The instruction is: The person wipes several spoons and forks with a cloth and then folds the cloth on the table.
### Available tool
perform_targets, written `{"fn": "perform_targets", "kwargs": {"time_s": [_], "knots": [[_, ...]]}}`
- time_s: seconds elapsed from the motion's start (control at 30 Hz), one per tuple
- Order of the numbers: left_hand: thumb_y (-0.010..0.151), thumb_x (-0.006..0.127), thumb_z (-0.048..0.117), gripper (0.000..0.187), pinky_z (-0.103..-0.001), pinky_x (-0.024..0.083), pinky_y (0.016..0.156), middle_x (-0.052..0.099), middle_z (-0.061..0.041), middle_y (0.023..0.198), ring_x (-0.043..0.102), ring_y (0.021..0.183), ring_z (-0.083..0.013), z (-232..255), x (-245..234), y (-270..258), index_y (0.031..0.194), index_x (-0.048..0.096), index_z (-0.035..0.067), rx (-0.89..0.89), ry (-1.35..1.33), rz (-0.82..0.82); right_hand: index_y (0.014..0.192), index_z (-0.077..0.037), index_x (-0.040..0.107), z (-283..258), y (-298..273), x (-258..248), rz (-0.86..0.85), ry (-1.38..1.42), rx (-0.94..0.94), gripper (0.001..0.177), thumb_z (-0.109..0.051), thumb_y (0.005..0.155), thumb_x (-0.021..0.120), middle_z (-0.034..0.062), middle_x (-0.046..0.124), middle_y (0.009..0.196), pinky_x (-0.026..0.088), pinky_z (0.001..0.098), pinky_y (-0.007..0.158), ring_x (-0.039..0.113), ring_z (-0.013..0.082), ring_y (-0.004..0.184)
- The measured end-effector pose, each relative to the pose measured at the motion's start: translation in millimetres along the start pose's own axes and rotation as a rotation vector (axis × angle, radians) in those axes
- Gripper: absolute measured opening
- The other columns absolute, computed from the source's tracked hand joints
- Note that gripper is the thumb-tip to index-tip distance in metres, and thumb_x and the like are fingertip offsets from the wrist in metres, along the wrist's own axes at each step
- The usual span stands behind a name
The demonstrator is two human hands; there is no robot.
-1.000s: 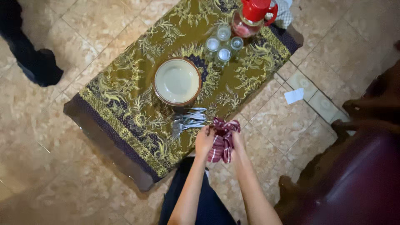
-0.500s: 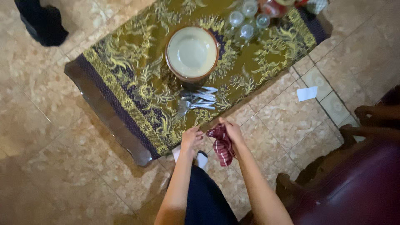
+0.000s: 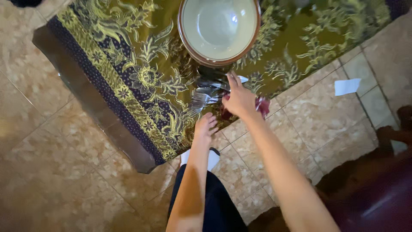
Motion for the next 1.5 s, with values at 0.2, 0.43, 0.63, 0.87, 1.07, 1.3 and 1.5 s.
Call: {"fn": "perform_targets", "kwargs": {"time_s": [0.2,0.43,0.63,0.87,1.07,1.3,1.5], "knots": [[0.097,0.054,0.033,0.051,-0.051,0.045,0.107,0.061,-0.012,0.139,0.056,0.129,-0.0288,-14,7,30,0.144,0.055,0.012,0.010,-0.114,-0.036,0.152,-0.013,0.036,2,41,15,-0.208,-0.145,0.064,0.107,-0.055,0.069,0.089,0.0209,0.036,0.153,0.057,0.0489,0.083,0.070,0.0384,0.100],[0.102,0.062,0.025,0.030,-0.043,0.050,0.093,0.063,-0.010,0.122,0.058,0.111,-0.0245,-23,16,44,0.125,0.063,0.006,0.224,-0.309,0.023,0.138,-0.011,0.047,-9,40,23,-0.300,-0.176,-0.011,0.099,-0.058,0.064,0.091,0.0186,0.046,0.139,0.057,0.0470,0.083,0.068,0.0381,0.102],[0.093,0.062,0.016,0.020,-0.037,0.052,0.086,0.071,-0.005,0.104,0.065,0.098,-0.0196,0,25,27,0.110,0.068,0.007,0.193,-0.313,0.005,0.134,-0.004,0.052,-20,33,50,-0.323,-0.322,-0.110,0.068,-0.029,0.078,0.081,0.0163,0.056,0.131,0.057,0.0472,0.082,0.071,0.0337,0.097],[0.100,0.059,0.014,0.018,-0.032,0.051,0.088,0.070,-0.006,0.103,0.064,0.096,-0.0168,4,20,23,0.110,0.067,0.002,0.293,-0.275,0.015,0.117,-0.007,0.065,-29,13,62,-0.268,-0.192,-0.074,0.042,-0.025,0.079,0.074,0.0163,0.071,0.105,0.057,0.0489,0.079,0.071,0.0374,0.093],[0.100,0.058,0.016,0.013,-0.035,0.054,0.082,0.071,-0.010,0.096,0.067,0.086,-0.0190,29,-2,6,0.106,0.061,0.004,0.421,-0.067,0.079,0.111,-0.008,0.065,-41,-10,84,-0.246,-0.046,0.031,0.040,-0.036,0.083,0.073,0.0168,0.073,0.093,0.058,0.0496,0.074,0.073,0.0376,0.087],[0.096,0.067,0.017,0.022,-0.037,0.055,0.083,0.071,-0.010,0.099,0.068,0.088,-0.0189,97,-27,-42,0.111,0.057,0.003,0.257,0.414,0.188,0.124,-0.022,0.071,-63,-24,122,-0.248,0.164,0.134,0.043,-0.039,0.085,0.068,0.0168,0.075,0.093,0.058,0.0483,0.076,0.073,0.0367,0.086],[0.093,0.069,0.013,0.029,-0.032,0.054,0.075,0.072,-0.011,0.105,0.066,0.087,-0.0162,126,-56,-27,0.120,0.063,0.003,0.526,0.273,0.065,0.115,-0.031,0.077,-88,-30,127,-0.103,0.404,0.270,0.034,-0.050,0.089,0.069,0.0121,0.077,0.101,0.057,0.0476,0.079,0.071,0.0372,0.091]]}}
Point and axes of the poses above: each hand's wrist, its own y-axis towards the middle knuckle, its own x-axis out of the palm, z = x × y, the point moved 5 cm from there along y, towards the middle knuckle
